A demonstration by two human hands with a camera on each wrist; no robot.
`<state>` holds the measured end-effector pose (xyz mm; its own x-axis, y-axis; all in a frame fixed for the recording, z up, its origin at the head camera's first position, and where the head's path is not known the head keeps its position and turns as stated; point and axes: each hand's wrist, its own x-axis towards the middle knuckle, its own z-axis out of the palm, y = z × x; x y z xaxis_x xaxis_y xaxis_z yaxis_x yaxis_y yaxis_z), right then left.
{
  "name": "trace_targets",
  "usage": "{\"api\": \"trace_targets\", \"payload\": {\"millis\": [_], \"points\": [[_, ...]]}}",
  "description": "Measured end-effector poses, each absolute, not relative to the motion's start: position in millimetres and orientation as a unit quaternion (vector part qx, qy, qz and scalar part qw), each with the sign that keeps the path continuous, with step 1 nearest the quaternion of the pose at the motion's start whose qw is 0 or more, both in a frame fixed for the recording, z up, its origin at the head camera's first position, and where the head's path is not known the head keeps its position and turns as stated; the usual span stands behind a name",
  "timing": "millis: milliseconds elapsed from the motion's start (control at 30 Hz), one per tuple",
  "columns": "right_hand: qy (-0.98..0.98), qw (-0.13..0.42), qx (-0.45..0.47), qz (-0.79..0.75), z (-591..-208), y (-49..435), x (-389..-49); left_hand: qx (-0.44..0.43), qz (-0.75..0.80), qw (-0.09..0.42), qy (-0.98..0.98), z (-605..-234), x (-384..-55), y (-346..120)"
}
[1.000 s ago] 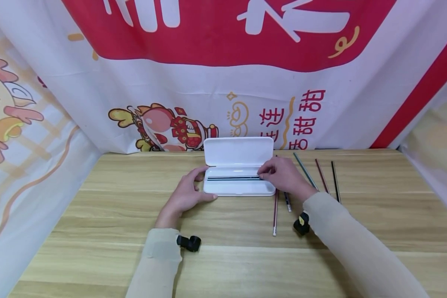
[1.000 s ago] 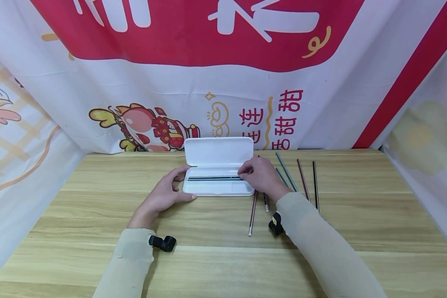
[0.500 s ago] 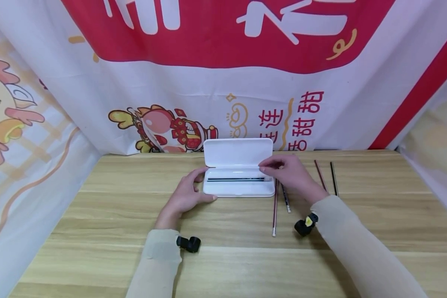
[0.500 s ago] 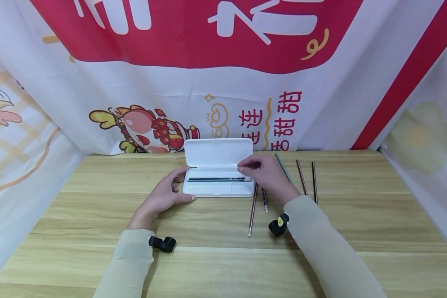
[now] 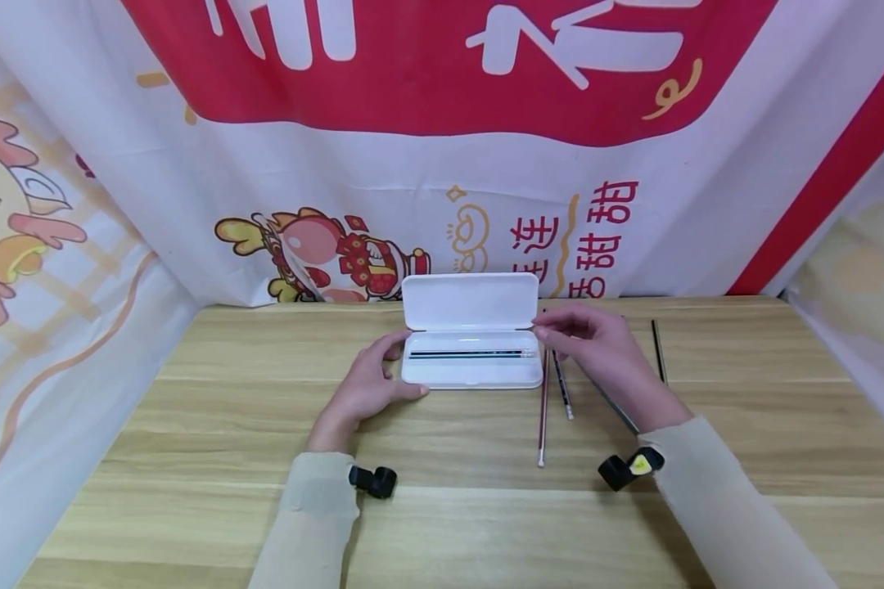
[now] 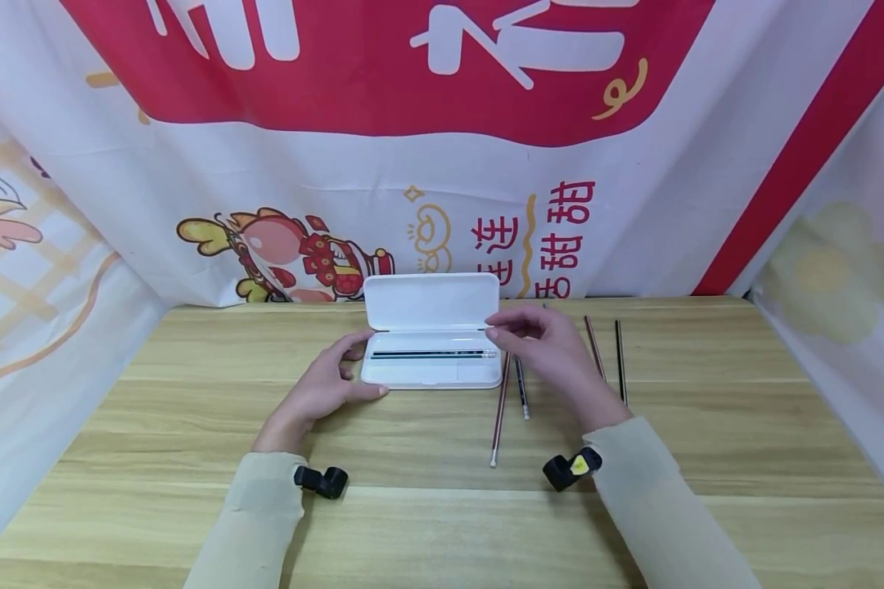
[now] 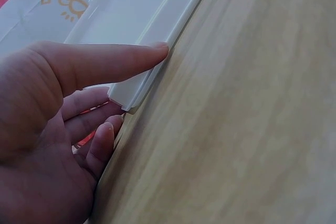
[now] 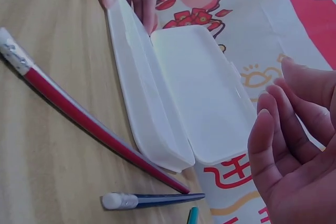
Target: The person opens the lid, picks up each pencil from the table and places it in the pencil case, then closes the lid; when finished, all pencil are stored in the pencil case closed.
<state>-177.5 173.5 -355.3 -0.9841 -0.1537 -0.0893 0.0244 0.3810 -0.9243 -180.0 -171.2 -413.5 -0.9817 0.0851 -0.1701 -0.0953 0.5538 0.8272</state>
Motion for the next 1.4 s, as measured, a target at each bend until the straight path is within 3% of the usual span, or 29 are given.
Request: {"api": "trace_targets", "payload": {"millis": [533,1067,1400], "points": [[0.843,0.079,0.034,-0.531,-376,220,-139,0.006,0.47,0.092,0.878,-414,-181,-170],[0.854,0.116,0.056,-0.504,-400,301,-122,0.001,0.472,0.089,0.877,-411,-180,-171],[0.857,0.163,0.062,-0.484,-403,323,-120,-0.002,0.472,0.089,0.877,-410,-179,-171]]}}
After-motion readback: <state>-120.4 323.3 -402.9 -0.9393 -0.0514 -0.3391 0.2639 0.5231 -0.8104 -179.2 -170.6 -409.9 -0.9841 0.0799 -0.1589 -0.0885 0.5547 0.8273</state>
